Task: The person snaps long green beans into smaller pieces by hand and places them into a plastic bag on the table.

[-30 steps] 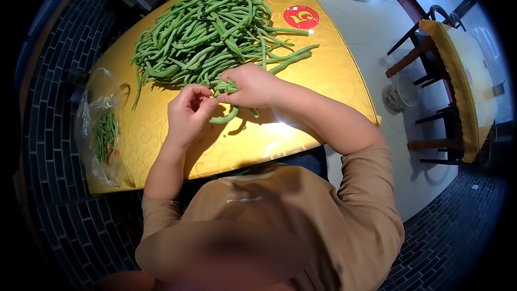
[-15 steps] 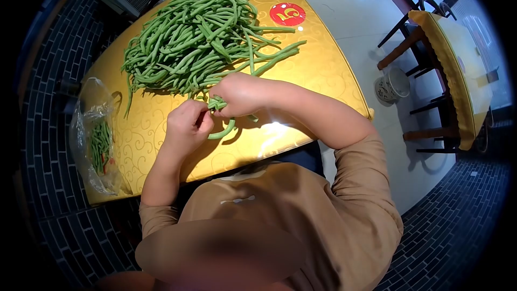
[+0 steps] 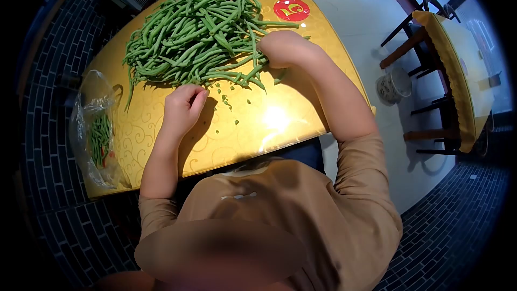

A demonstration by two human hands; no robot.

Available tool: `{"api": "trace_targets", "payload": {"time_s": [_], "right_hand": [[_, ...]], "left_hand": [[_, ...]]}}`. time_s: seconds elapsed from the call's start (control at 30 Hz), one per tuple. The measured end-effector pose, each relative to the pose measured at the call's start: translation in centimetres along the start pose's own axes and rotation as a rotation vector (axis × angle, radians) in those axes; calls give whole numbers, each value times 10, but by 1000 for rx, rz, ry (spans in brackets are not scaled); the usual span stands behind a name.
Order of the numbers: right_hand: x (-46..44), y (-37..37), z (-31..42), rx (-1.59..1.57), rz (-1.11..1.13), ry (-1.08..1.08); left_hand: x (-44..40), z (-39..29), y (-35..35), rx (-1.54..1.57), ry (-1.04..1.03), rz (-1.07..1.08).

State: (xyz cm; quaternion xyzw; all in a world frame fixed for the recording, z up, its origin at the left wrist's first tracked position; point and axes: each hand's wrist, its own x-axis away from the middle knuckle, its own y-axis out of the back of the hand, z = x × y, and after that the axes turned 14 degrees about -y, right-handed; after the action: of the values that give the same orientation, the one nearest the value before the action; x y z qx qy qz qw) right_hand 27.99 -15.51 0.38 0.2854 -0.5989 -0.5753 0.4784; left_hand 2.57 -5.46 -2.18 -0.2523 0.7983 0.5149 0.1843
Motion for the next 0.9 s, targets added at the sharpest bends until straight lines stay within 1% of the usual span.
{"api": "trace_targets", "payload": {"time_s": [0.07,0.1,0.2,0.3,0.37,0.47,0.57,0.7,0.77,0.9], "right_hand": [[-3,-4,0,29,-17,-1],[-2,-3,1,-9,-29,21],[9,10,4,-107,-37,87],[20,18,13,-156,-15,161],[23,12,19,-162,-32,244],[30,16,30,-161,0,279],[35,17,35,-158,30,292],[40,16,40,-121,27,321],[41,17,43,-107,62,305],[42,20,43,-85,43,326]], "left_hand": [[-1,-1,-1,29,-9,-31],[-2,-2,-1,42,-12,-49],[-2,-7,3,140,115,-53],[-3,-13,3,228,164,-104],[-3,-17,6,184,81,-93],[-2,-18,5,108,-65,-107],[-2,-23,6,90,-63,-88],[-2,-24,6,5,-164,-74],[-1,-24,5,-51,-218,-67],[-1,-24,7,-161,-245,5]]}}
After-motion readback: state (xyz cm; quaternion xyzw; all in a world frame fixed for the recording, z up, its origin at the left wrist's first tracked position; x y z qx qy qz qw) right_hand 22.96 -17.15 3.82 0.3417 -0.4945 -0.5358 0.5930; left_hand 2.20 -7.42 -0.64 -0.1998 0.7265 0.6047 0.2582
